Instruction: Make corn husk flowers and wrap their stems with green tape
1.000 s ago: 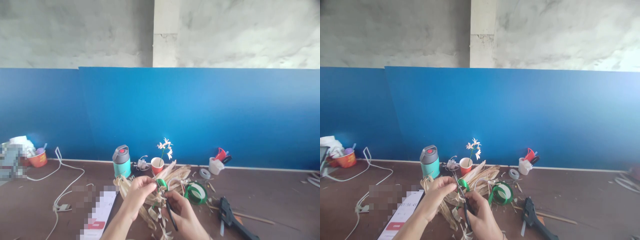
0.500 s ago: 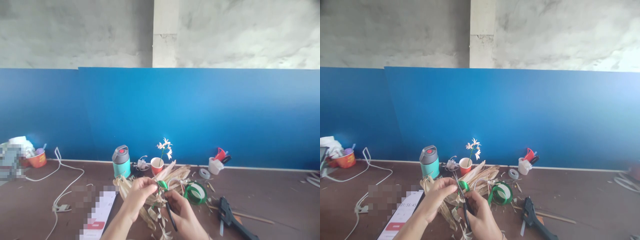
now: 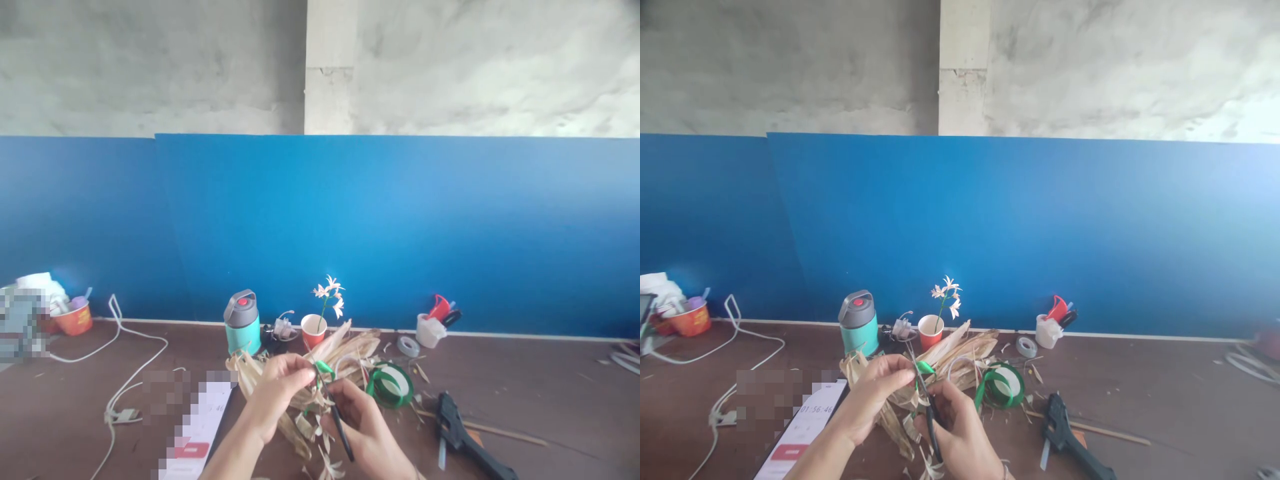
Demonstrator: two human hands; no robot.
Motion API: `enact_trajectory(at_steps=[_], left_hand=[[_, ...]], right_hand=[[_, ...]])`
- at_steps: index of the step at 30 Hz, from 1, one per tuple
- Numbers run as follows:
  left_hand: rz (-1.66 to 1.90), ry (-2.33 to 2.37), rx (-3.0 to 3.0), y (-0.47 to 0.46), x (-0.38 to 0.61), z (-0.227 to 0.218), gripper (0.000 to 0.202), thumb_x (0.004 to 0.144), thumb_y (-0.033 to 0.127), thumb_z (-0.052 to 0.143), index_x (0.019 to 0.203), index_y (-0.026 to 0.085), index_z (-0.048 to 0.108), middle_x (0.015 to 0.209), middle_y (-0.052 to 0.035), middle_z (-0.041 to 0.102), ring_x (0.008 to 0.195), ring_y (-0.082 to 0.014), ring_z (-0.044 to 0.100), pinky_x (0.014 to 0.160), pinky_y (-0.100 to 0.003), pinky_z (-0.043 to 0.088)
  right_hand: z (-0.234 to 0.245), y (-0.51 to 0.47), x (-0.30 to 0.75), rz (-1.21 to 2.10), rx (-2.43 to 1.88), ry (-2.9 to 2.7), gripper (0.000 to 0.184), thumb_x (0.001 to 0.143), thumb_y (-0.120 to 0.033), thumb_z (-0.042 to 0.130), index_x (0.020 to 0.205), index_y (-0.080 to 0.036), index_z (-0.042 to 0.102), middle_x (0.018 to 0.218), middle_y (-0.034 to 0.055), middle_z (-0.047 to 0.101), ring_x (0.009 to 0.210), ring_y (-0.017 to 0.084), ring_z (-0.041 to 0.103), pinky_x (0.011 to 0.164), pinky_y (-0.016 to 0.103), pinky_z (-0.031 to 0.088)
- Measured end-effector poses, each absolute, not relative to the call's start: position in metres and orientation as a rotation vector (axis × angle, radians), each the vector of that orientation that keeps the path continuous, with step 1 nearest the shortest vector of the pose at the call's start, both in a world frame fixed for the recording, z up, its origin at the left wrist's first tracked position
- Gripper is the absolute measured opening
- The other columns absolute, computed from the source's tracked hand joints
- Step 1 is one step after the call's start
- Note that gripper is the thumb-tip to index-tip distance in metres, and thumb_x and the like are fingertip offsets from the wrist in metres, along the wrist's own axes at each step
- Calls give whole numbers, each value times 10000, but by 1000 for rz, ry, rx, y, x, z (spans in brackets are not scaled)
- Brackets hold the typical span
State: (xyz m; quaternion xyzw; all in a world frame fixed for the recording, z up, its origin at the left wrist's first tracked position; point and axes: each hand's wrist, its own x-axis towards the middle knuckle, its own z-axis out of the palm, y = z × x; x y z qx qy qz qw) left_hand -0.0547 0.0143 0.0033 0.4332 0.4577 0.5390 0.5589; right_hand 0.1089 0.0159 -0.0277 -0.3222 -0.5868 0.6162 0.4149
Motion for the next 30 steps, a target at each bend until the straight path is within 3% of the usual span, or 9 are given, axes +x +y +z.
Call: enact_trajectory(at_steps=[15,26,30], left_hand=[[1256,1041,991,15,-55,3,163,626,288,720,613,150,635,604,5,600,598,-126,531,603,-229,393],[1228,878,886,15,-52,8,187,578,274,724,542,143,595,551,6,552,550,-105,484,589,-220,375],[1229,900,921,15,-52,7,145,600,254,708,578,141,621,582,-9,600,579,-119,518,605,-224,382]], right_hand=[[-33,17,106,1550,-839,-1398,352,580,-272,816,826,-167,587,652,-34,555,588,107,493,546,214,386],[-31,18,104,1595,-764,-1336,365,559,-273,833,821,-169,601,658,-29,575,585,102,495,545,207,373],[-25,15,107,1635,-701,-1394,365,594,-334,812,831,-167,589,701,-16,571,630,115,498,585,220,389]])
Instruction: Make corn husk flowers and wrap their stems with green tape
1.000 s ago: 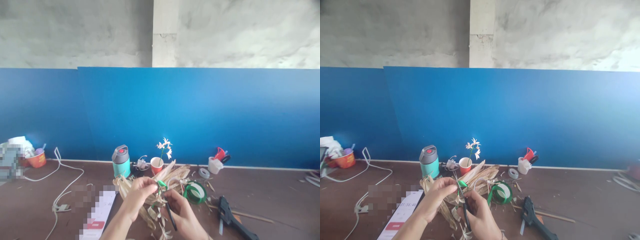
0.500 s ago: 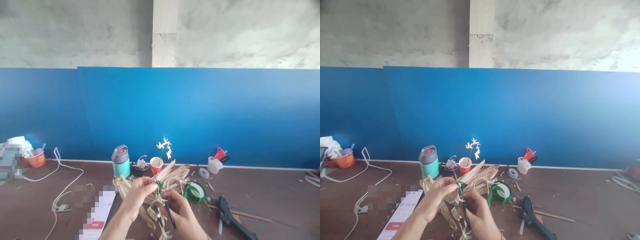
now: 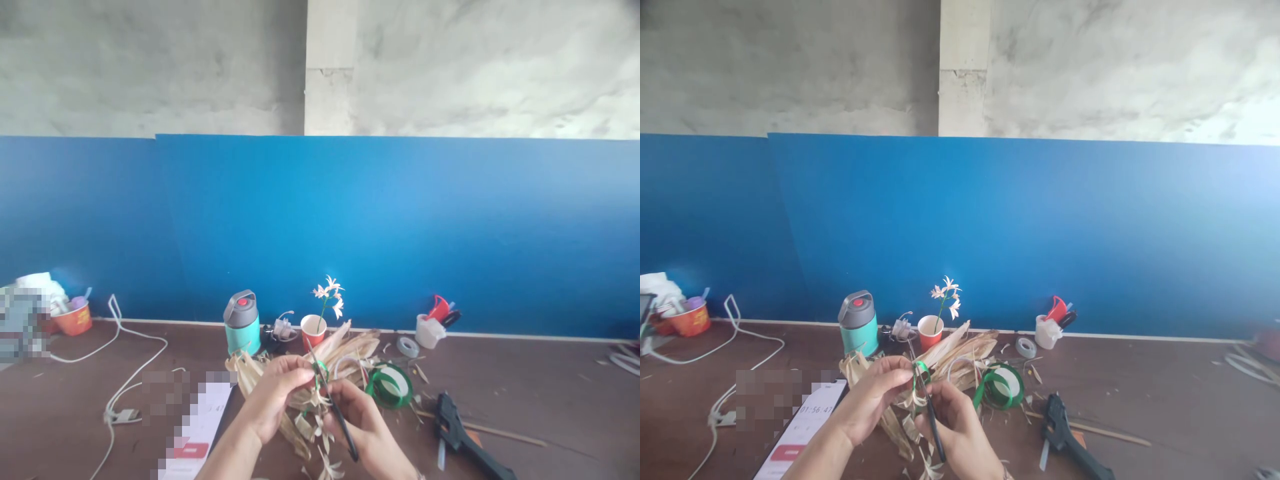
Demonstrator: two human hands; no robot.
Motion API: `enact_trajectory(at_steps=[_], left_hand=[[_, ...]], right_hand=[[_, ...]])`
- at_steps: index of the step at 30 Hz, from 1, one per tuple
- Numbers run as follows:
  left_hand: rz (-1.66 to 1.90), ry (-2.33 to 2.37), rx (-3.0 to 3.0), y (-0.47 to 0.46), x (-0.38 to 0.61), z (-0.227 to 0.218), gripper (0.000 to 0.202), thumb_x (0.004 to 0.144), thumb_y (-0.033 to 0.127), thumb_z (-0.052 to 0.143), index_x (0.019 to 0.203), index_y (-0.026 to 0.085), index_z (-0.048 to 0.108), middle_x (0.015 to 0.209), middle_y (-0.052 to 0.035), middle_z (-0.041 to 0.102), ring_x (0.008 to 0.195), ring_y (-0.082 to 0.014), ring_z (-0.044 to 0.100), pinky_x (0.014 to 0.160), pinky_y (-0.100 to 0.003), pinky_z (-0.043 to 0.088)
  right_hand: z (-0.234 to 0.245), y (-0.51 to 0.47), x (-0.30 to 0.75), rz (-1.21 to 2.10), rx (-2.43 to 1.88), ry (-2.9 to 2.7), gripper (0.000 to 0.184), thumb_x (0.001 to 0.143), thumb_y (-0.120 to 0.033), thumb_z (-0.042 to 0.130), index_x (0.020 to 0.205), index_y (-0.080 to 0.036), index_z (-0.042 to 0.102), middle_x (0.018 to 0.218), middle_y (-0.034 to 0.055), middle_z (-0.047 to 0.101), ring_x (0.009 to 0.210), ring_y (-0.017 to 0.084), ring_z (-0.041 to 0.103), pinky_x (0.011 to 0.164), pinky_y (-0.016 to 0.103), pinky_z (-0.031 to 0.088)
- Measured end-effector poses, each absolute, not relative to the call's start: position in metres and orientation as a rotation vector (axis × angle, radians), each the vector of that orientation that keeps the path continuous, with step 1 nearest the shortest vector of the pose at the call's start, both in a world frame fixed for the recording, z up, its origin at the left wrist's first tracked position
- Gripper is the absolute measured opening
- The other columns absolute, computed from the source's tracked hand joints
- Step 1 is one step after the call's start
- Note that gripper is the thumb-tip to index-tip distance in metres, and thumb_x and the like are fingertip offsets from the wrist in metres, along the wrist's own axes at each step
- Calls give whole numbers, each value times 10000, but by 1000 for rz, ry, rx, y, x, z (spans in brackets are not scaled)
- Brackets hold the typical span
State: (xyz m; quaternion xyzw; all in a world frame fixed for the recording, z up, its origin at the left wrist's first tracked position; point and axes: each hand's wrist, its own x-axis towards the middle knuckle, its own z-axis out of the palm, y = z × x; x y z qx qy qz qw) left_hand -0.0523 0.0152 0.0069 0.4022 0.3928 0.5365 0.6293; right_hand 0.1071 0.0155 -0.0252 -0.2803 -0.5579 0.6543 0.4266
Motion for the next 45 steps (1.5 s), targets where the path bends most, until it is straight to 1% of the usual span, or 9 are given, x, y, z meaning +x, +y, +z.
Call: enact_trajectory(at_steps=[4,8,11,16,22,28,35,42,45], left_hand=[[1239,919,994,15,-54,5,122,632,248,694,607,140,643,635,-28,647,637,-141,557,653,-239,396],[1246,956,1016,14,-55,5,113,632,242,699,627,145,640,650,-16,651,622,-133,554,639,-233,393],[1236,968,1034,14,-55,6,105,639,237,691,630,147,636,639,-8,639,618,-129,544,626,-229,386],[1238,945,1044,15,-55,3,84,665,213,669,641,140,636,640,-13,639,625,-131,543,643,-243,387],[1227,888,1037,16,-56,-1,100,694,222,657,647,136,632,612,-6,629,615,-132,550,633,-244,384],[1223,912,1006,16,-54,-2,72,659,186,680,654,129,636,621,-4,635,595,-114,539,611,-227,383],[1215,886,1016,16,-54,-4,66,671,184,671,656,127,642,618,-13,639,617,-133,560,640,-247,390],[1195,836,1001,15,-54,-2,96,683,205,676,645,125,640,593,-17,633,595,-141,573,622,-251,389],[1195,846,991,14,-54,0,90,669,198,685,640,125,640,602,-15,640,589,-129,562,624,-243,390]], right_hand=[[-21,13,108,1656,-675,-1418,364,624,-384,787,834,-171,580,677,-26,543,655,125,495,606,224,389],[-24,13,107,1662,-663,-1404,361,648,-408,767,833,-170,569,714,-19,552,642,111,473,592,216,370],[-24,13,106,1668,-669,-1392,365,635,-406,777,820,-170,568,718,-17,555,637,112,469,591,219,360],[-24,12,107,1690,-648,-1379,353,634,-384,784,820,-166,578,716,-17,561,630,107,463,593,218,350],[-27,13,107,1662,-664,-1380,360,605,-314,815,827,-165,574,711,-23,554,637,107,456,601,219,347],[-23,13,109,1662,-643,-1442,352,646,-353,785,841,-166,561,748,-12,553,688,119,468,632,226,363],[-27,14,110,1629,-641,-1463,346,678,-390,754,835,-154,555,736,-9,552,660,110,461,614,224,359],[-33,14,110,1625,-645,-1426,358,616,-303,812,818,-161,554,700,-34,538,638,97,444,591,205,347],[-31,15,109,1634,-629,-1438,362,616,-298,813,831,-162,555,715,-33,538,655,100,449,601,205,353]])
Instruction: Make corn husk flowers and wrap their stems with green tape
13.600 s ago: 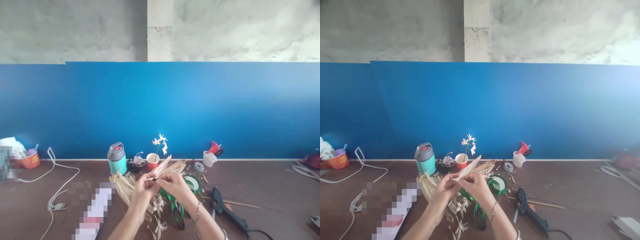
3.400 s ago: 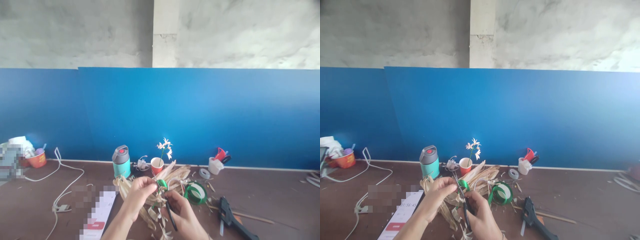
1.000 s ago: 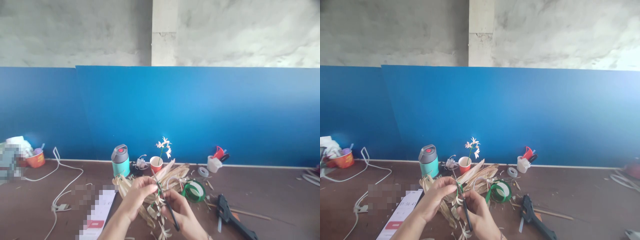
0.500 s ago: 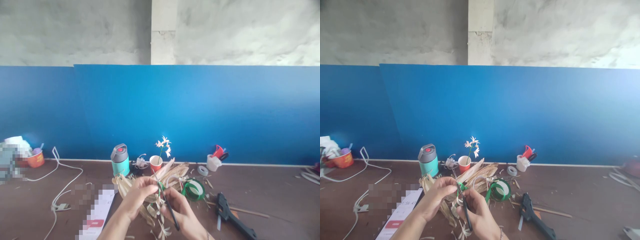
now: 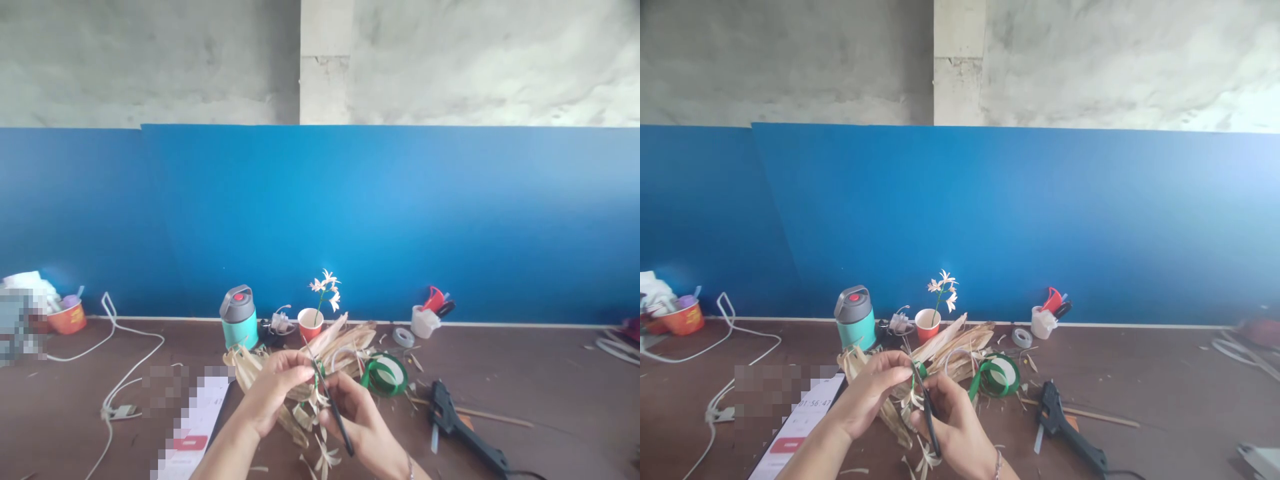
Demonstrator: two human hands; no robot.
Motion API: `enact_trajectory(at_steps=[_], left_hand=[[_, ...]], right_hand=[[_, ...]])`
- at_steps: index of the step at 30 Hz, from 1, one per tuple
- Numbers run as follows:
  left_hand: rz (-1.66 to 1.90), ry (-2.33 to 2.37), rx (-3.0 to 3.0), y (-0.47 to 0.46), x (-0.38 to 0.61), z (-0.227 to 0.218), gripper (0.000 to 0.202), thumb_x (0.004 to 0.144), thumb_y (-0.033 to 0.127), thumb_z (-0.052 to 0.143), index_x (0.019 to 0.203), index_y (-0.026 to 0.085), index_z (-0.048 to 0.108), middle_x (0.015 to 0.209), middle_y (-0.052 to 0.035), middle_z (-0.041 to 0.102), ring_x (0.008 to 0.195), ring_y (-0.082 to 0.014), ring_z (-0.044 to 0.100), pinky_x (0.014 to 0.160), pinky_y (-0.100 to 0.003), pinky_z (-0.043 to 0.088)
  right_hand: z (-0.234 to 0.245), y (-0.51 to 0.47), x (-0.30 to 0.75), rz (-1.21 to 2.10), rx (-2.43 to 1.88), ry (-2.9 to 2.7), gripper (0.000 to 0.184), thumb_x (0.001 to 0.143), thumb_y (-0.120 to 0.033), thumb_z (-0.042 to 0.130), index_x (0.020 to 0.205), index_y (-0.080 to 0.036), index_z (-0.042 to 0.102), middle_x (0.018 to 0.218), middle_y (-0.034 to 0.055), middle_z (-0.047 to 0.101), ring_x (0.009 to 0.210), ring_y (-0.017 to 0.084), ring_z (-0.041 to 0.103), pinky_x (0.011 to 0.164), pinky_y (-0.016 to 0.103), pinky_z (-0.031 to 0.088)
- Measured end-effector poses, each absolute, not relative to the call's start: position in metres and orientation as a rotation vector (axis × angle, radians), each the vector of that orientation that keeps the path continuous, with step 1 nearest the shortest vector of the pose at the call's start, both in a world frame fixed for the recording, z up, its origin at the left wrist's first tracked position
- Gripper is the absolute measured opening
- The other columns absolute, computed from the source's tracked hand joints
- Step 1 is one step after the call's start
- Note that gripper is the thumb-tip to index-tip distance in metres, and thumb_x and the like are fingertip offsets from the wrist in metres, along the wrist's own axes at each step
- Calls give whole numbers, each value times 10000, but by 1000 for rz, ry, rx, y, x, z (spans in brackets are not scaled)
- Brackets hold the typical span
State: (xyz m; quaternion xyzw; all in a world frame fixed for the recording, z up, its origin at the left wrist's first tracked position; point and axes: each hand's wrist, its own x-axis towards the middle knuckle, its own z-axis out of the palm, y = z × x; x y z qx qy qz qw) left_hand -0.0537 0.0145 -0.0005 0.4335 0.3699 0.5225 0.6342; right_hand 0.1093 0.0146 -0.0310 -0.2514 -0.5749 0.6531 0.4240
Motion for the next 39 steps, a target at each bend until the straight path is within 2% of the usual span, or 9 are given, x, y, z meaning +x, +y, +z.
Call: enact_trajectory(at_steps=[9,14,17,21,24,27,31,36,39], left_hand=[[1193,859,944,14,-51,2,107,627,204,705,615,129,630,579,-6,622,555,-109,529,587,-223,383],[1208,818,912,14,-50,6,142,625,223,710,600,138,599,592,-10,625,556,-110,528,560,-219,384],[1245,807,901,15,-52,6,138,653,232,701,619,148,597,626,-20,642,583,-109,520,566,-214,391],[1305,802,889,16,-52,4,109,659,227,704,655,152,624,636,-18,639,618,-108,515,599,-213,397],[1337,820,820,17,-51,2,159,627,238,730,749,154,673,654,-4,628,632,-110,526,617,-221,396],[1359,859,761,16,-49,1,224,592,251,755,773,126,711,691,-25,643,666,-117,540,647,-228,396],[1353,814,755,16,-50,1,159,605,247,766,697,132,708,666,-13,624,627,-103,511,647,-235,384],[1351,809,756,15,-50,-1,165,610,268,793,633,144,687,707,-12,632,673,-107,502,693,-238,374],[1378,822,733,15,-46,-2,177,602,289,805,635,154,695,785,-17,663,761,-125,523,732,-239,367]], right_hand=[[-31,14,109,1643,-643,-1429,338,613,-270,810,819,-167,562,709,-29,547,636,102,466,587,210,373],[-36,24,111,1522,-689,-1439,329,670,-309,749,905,-189,552,726,-27,525,636,112,480,573,217,377],[-41,40,123,1254,-902,-1532,366,695,-292,684,1001,-215,497,674,-50,492,603,127,488,542,224,367],[-50,58,144,626,-1531,-1893,164,642,-160,611,754,-191,496,602,-20,537,592,163,511,574,258,353],[-57,61,154,373,-1777,-2133,129,601,-101,581,698,-171,533,644,52,608,663,209,564,601,272,347],[-61,58,157,334,-1798,-2243,176,577,-47,551,718,-150,573,733,111,647,730,235,589,623,277,354],[-64,58,160,301,-1751,-2296,216,518,-15,548,701,-123,589,798,134,632,792,243,567,679,279,360],[-64,62,174,440,-1726,-2300,243,465,-109,650,695,-168,601,770,41,600,737,203,531,632,248,345],[-57,63,174,529,-1700,-2250,146,549,-110,608,676,-182,608,646,3,578,646,169,513,587,241,322]])
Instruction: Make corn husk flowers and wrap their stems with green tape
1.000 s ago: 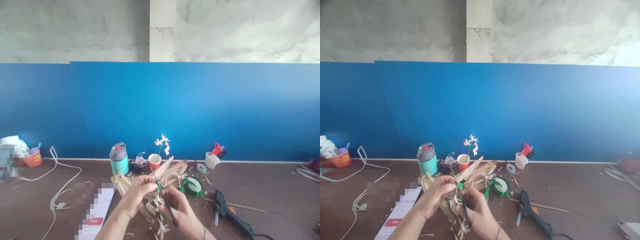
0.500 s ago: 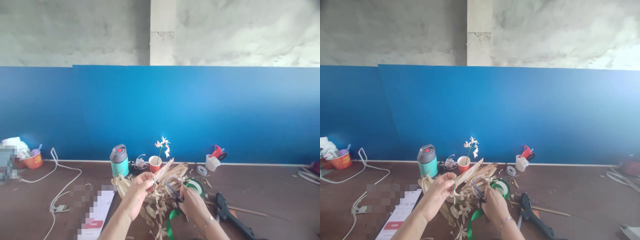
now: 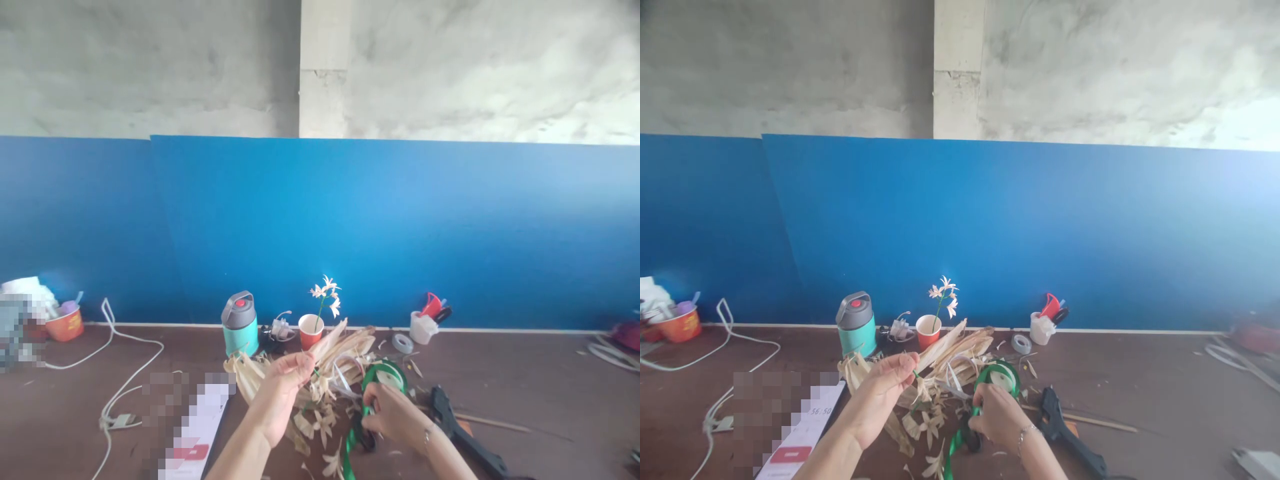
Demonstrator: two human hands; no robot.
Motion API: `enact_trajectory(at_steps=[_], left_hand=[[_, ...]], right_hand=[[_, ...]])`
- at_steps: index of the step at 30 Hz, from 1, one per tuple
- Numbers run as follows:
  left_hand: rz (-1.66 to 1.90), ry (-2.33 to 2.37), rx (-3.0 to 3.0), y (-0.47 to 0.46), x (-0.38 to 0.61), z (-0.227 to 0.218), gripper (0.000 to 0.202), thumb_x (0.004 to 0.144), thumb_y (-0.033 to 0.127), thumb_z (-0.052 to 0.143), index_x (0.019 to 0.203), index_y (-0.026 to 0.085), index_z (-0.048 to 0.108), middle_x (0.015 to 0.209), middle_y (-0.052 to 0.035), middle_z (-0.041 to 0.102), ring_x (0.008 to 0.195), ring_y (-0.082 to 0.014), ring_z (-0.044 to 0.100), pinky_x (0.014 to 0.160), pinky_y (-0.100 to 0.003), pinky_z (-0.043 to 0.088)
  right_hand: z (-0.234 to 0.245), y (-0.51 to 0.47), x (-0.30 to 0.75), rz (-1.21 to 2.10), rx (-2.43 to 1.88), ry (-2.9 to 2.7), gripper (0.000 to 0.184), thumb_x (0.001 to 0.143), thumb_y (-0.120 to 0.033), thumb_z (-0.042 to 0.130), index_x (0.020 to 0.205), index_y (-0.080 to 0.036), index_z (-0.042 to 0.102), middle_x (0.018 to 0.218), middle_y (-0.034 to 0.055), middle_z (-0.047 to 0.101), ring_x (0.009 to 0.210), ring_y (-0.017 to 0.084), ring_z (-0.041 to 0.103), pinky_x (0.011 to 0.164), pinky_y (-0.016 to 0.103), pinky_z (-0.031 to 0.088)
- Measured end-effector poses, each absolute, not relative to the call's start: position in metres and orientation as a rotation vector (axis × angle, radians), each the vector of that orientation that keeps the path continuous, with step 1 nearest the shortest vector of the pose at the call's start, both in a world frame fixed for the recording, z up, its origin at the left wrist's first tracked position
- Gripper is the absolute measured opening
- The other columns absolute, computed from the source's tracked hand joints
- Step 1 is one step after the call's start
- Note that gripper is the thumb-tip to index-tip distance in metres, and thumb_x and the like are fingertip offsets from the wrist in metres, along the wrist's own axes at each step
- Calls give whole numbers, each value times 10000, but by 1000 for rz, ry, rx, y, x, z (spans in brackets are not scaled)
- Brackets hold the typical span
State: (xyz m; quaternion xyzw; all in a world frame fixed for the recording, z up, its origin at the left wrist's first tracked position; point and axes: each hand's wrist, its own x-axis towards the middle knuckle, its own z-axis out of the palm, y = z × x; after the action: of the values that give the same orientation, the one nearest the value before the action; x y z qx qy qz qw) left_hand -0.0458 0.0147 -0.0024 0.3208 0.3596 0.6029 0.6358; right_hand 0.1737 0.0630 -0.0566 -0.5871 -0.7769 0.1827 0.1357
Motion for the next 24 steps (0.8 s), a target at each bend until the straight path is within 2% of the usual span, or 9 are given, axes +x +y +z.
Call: enact_trajectory(at_steps=[3,7,10,13,17,19,21,24], left_hand=[[1362,767,710,13,-40,-2,193,631,330,785,698,163,715,818,-25,681,800,-148,551,760,-257,376],[1262,689,587,9,-33,-1,225,627,334,778,748,154,719,753,-36,679,707,-163,574,709,-287,408],[1275,625,513,7,-32,-1,190,650,279,762,797,167,718,799,-38,687,749,-169,587,706,-272,417],[1265,570,482,7,-31,-1,176,677,275,748,816,175,709,836,-39,687,748,-157,589,681,-257,428],[1249,577,422,5,-28,-2,250,662,322,764,865,193,696,805,-13,664,725,-127,583,667,-232,443],[1231,597,389,5,-26,-4,280,645,329,775,883,207,693,756,10,646,673,-105,571,647,-219,440],[1207,610,380,6,-24,-6,281,647,327,773,893,214,696,749,17,643,641,-90,559,626,-210,427],[1204,685,499,9,-24,-7,342,668,400,740,938,193,701,847,-31,675,716,-124,578,634,-225,412]], right_hand=[[-39,60,157,546,-1499,-2139,100,688,-142,530,693,-190,617,580,-12,551,586,156,505,579,256,340],[-8,50,124,648,-978,-1951,241,787,-172,522,1009,-214,605,742,10,610,662,168,549,623,267,413],[10,41,108,668,-701,-1909,179,814,-168,535,959,-220,626,896,53,611,806,189,562,724,291,446],[15,39,104,771,-564,-1897,217,806,-138,547,974,-235,645,992,68,588,941,211,553,818,319,447],[6,44,103,800,-458,-1879,304,796,-180,589,1082,-271,637,1014,68,585,937,220,561,822,341,455],[3,46,102,795,-452,-1864,226,819,-219,574,1009,-273,683,996,70,586,905,218,566,798,340,458],[2,46,101,819,-512,-1805,156,831,-264,572,816,-243,725,941,68,586,854,210,563,766,325,452],[5,47,100,980,-621,-1573,260,793,-341,628,582,-195,670,806,43,560,776,188,532,716,295,435]])
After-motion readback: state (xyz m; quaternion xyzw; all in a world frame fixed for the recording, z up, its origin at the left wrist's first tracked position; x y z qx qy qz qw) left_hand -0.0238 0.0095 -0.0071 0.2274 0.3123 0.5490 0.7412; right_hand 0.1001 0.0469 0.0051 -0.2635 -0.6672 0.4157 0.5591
